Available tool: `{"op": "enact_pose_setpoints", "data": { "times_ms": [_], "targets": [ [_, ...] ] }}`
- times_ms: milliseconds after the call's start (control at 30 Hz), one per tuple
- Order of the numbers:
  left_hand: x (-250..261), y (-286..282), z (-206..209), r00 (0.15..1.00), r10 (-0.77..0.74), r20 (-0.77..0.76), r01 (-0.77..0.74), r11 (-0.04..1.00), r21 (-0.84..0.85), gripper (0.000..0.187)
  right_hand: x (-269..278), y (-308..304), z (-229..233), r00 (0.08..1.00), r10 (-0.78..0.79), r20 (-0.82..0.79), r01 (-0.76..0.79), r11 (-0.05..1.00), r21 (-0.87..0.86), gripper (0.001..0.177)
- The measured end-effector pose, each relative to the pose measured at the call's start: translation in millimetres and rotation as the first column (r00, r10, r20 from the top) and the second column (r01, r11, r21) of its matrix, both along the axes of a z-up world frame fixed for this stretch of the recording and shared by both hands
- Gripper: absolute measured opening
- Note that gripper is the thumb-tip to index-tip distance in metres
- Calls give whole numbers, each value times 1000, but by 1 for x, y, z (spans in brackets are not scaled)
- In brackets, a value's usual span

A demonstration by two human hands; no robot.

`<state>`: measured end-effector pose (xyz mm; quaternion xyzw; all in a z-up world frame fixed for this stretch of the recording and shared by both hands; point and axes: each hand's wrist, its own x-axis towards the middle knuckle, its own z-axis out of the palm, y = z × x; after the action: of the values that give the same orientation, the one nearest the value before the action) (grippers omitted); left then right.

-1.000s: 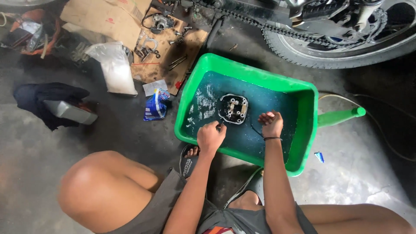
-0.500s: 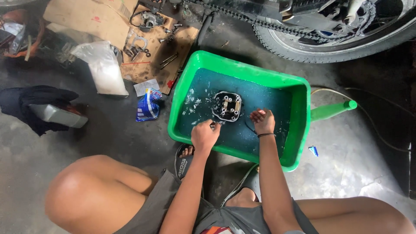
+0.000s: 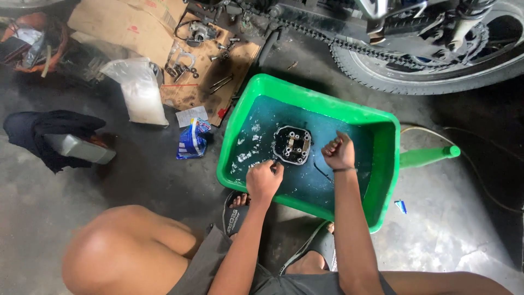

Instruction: Mixing cleaning powder in a basin and washing a motorcycle engine cylinder head.

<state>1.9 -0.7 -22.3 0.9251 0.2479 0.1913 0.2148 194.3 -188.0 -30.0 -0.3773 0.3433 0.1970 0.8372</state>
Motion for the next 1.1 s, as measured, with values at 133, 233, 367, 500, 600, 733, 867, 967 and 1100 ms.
{"op": "enact_pose_setpoints", "data": {
  "times_ms": [133, 233, 367, 500, 600, 733, 867, 967, 1100],
  "targets": [
    [1, 0, 10, 1000, -31, 3, 31, 999, -12, 24, 3, 47, 42, 978, 182, 103, -147, 949, -280, 43],
    [-2, 1, 11, 999, -31, -16, 31, 999, -26, 23, -4, 84, 54, 932, 343, 114, -221, 790, -572, 38],
    [1, 2, 6, 999, -39, -17, 37, 997, -71, 24, 19, 94, -9, 89, 942, -323, 491, -324, -808, 15],
    [-1, 3, 14, 998, -55, -25, 53, 994, -93, 25, 17, 107, -53, 475, 879, 46, -2, 53, -999, 23],
    [0, 1, 15, 997, -54, -48, 48, 991, -124, 24, 16, 110, -62, 464, 884, 51, 62, 25, -998, 11],
    [-1, 1, 13, 999, -43, -14, 42, 993, -114, 25, 10, 109, -61, 444, 894, 65, 120, 12, -993, 8],
    [-1, 1, 14, 999, -41, 9, 42, 994, -105, 26, 6, 104, -53, 446, 886, 122, 151, 60, -987, 8],
    [-2, 0, 15, 999, -29, 36, 31, 998, -62, 22, -3, 92, -17, 490, 863, 121, 121, 70, -990, 10],
    [1, -1, 3, 999, -6, 38, 6, 1000, -6, 22, 14, 45, -21, 552, 814, 180, 163, 106, -981, 7]
  ]
}}
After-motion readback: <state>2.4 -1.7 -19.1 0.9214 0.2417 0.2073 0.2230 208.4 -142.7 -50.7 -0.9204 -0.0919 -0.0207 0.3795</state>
